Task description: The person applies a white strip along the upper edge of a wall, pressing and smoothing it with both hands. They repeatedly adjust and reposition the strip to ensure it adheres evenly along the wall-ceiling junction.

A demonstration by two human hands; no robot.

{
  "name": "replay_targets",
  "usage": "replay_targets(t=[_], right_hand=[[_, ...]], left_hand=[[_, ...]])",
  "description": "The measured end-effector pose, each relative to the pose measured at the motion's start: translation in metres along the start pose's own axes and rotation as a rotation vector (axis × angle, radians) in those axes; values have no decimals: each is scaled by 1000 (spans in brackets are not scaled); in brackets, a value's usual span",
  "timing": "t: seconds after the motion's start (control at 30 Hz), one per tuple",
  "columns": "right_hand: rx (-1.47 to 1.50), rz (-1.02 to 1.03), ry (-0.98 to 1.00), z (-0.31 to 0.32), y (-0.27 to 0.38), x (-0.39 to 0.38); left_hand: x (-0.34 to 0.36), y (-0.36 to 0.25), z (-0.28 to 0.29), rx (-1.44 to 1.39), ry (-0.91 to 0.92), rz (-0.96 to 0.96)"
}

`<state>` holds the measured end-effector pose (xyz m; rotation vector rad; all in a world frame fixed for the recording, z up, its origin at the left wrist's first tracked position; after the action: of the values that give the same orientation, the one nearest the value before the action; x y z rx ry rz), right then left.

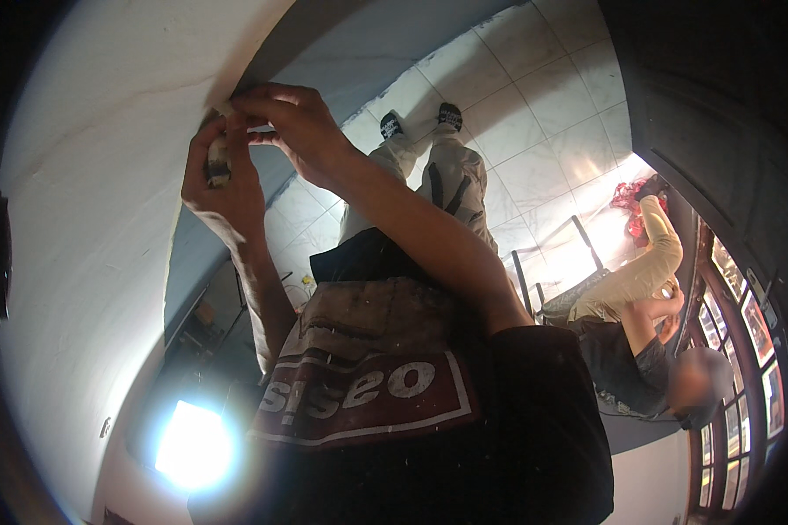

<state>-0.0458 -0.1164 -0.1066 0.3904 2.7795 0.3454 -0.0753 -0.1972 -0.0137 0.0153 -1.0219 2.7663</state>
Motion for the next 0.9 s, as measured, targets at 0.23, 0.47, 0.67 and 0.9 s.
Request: replay_targets(t=[0.23, 0.47, 0.67, 0.9], right_hand=[[112, -112, -136, -10, 4, 4], [106, -156, -69, -7, 0, 3], [140, -142, -69, -9, 0, 3], [183, -139, -165, -10, 0, 5]], left_hand=[[0, -4, -3, 12, 16, 54], [-2, -8, -2, 22, -8, 30], [-2, -7, -2, 23, -2, 8], [-1, -6, -4, 30, -6, -13]])
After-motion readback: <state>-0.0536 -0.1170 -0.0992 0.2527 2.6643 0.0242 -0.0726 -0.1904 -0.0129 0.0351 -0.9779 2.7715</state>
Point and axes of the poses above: each hand's wrist, its own x-axis towards the middle knuckle, its own z-axis out of the back of the hand, y = z × x, the point moved 3 cm from there along x, towards the middle knuckle, and after that the axes turned 10 degrees about z, right-handed, at the moved point
